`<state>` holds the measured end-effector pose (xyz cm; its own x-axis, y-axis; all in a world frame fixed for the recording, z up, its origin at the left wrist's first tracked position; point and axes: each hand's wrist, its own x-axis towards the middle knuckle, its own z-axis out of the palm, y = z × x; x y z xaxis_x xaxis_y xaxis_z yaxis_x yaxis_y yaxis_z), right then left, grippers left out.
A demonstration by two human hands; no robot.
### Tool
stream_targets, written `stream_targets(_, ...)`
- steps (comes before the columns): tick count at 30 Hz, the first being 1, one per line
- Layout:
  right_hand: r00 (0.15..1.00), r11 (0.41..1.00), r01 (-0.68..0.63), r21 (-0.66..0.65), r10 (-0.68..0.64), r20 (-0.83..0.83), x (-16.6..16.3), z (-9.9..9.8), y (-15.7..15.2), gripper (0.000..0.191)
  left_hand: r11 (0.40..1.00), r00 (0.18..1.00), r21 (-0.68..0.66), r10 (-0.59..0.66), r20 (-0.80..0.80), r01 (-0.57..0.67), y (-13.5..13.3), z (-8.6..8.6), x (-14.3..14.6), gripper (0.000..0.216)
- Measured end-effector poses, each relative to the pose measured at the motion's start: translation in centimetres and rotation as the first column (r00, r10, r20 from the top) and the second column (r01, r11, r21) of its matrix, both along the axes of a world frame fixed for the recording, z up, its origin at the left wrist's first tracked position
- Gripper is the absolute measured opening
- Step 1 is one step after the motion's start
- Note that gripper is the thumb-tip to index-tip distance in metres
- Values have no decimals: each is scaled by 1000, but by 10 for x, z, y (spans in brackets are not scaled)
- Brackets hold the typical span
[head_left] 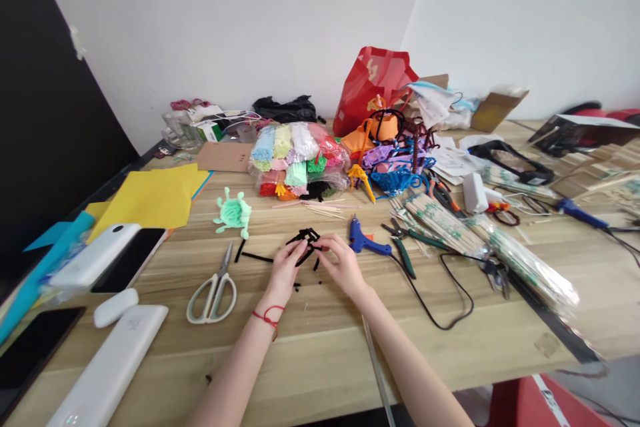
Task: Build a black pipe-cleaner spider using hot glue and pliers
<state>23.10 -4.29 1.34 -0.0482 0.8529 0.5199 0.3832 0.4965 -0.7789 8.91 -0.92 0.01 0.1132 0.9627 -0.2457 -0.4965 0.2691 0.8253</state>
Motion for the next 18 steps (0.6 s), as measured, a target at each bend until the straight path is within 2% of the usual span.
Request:
stream_targets(11,1000,1000,-22,-4,22,23,2,3,0,20,998,999,63,15,-49,-12,2,-7,0,29)
stream_targets(18,1000,1000,-8,-24,7,-25,0,-1,1,16,998,1000,65,6,3,-7,0,-4,-2,29)
